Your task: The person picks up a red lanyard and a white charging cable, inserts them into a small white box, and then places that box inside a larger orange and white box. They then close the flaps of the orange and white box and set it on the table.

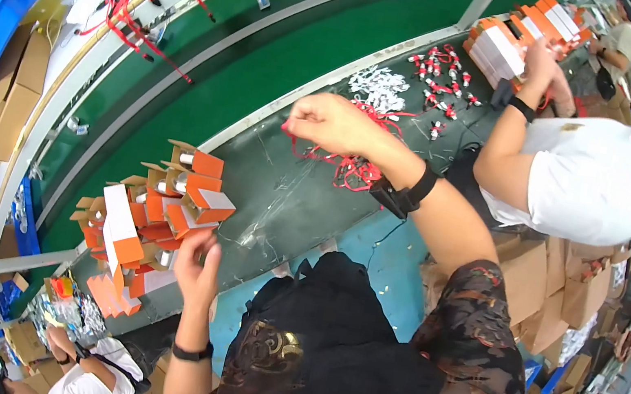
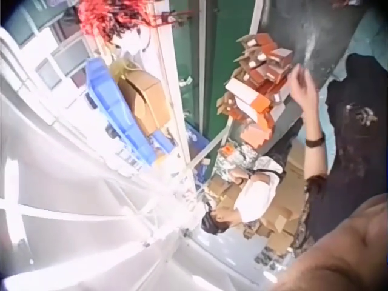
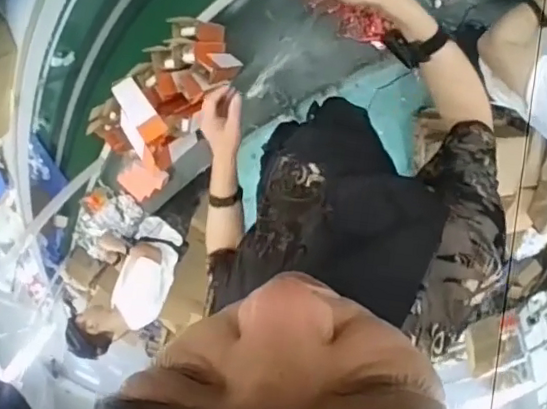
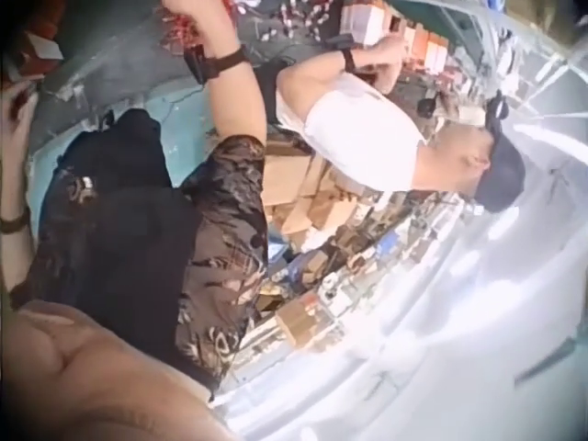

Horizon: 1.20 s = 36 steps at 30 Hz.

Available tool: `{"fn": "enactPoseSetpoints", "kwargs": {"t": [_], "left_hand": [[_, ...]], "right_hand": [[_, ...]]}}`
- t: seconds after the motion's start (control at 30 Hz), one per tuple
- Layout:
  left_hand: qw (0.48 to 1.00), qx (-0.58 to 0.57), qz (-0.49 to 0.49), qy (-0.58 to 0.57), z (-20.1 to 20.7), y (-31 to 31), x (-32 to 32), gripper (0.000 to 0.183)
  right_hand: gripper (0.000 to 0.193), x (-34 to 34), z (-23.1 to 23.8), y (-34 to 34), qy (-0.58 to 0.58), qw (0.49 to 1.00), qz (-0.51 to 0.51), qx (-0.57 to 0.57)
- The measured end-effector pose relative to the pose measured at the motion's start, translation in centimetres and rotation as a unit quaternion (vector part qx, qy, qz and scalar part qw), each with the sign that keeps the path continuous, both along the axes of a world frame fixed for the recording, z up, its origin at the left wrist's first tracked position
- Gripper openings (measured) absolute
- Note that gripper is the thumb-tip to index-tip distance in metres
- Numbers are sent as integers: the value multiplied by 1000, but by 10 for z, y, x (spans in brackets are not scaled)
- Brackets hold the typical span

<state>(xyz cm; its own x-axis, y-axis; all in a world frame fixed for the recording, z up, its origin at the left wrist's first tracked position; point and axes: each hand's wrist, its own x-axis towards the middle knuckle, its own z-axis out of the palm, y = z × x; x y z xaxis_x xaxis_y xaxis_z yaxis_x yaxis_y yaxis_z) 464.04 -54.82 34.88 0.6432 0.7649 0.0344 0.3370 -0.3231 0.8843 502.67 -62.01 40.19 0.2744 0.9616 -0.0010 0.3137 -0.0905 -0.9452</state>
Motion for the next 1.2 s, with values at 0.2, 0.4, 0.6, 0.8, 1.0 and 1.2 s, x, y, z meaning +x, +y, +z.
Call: {"fn": "enactPoseSetpoints", "kwargs": {"t": [0.2,0.4,0.6,0.8,1.0,1.2], "left_hand": [[960,131,-180,-172,116,18,157,68],[970,97,-219,-27,159,17,177,26],[959,42,-273,67,160,46,117,31],[937,-241,-166,-190,87,95,57,31],[896,-288,-211,-264,27,61,109,44],[832,-407,-169,-338,-15,-5,142,59]], "right_hand": [[20,-28,144,-7,-123,982,121,-70],[24,-50,160,-23,-185,977,90,-57],[28,-36,128,-41,-183,971,144,-49],[36,-43,100,-38,68,997,42,-4],[38,-96,161,-9,152,988,19,-21],[34,-153,180,12,286,954,24,89]]}}
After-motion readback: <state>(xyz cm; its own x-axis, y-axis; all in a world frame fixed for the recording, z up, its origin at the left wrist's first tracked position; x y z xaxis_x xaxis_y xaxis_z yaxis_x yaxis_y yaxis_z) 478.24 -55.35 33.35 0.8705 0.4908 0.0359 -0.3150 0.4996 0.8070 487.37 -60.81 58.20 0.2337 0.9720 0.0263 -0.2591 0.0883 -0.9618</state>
